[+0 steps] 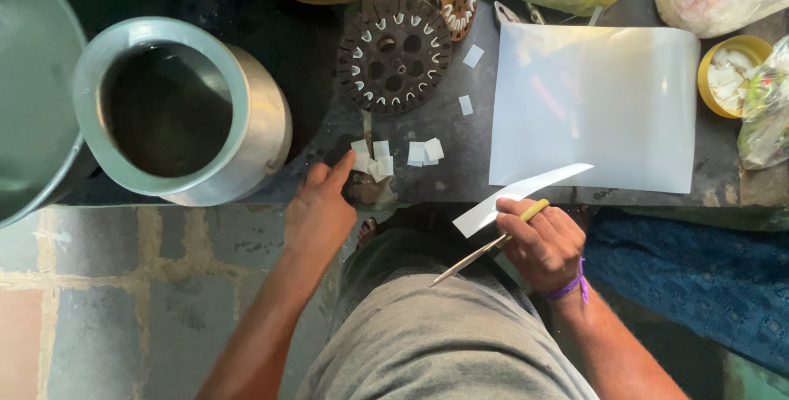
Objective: The person uses scissors to cut a white plastic sheet into small rectangular pieces. The person repeatedly cuts the sheet into strips and then into smaller segments, placing the cut pieces on the work surface.
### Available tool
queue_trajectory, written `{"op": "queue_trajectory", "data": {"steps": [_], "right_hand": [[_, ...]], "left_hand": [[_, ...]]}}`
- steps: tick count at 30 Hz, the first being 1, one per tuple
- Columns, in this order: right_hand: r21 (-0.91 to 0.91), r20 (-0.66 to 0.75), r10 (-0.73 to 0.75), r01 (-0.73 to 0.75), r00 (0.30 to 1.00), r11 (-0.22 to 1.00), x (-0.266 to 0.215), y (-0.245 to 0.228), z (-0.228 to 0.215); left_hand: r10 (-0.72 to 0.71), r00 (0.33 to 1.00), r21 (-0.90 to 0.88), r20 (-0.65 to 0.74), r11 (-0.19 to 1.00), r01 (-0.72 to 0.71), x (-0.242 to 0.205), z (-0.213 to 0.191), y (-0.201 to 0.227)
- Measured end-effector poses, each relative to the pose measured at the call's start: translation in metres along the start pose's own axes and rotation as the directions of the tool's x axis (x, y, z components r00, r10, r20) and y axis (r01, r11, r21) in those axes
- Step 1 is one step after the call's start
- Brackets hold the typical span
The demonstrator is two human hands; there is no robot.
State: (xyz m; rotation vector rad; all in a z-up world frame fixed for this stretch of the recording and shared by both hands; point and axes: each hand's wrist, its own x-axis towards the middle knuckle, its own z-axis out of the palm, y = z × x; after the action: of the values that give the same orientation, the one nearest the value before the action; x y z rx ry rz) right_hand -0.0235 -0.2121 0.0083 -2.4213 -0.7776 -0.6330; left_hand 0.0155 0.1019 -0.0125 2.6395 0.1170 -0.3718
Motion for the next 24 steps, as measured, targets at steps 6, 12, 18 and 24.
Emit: {"op": "queue_trajectory", "data": {"steps": [6, 12, 18, 24], "right_hand": [[0.076, -0.105, 0.048, -0.04, 0.993, 0.996, 0.005, 0.0, 0.005], [0.164, -0.078, 0.114, -0.1, 0.99, 0.981, 0.001, 0.001, 0.005], [0.173, -0.074, 0.21, -0.195, 0.975, 0.965, 0.0, -0.009, 0.006], [0.519, 0.025, 0.626, -0.545, 0.78, 0.659, -0.017, -0.017, 0.041]], "left_hand": [[0.105, 0.993, 0.032, 0.052, 0.994, -0.107, -0.012, 0.023, 0.015], [0.158, 0.987, 0.028, -0.03, 0.987, -0.158, -0.02, 0.028, 0.03], [0.091, 0.994, -0.427, 0.06, 0.903, -0.057, -0.039, 0.021, 0.051], [0.165, 0.898, -0.909, 0.408, 0.168, 0.382, -0.03, 0.07, 0.09]]}}
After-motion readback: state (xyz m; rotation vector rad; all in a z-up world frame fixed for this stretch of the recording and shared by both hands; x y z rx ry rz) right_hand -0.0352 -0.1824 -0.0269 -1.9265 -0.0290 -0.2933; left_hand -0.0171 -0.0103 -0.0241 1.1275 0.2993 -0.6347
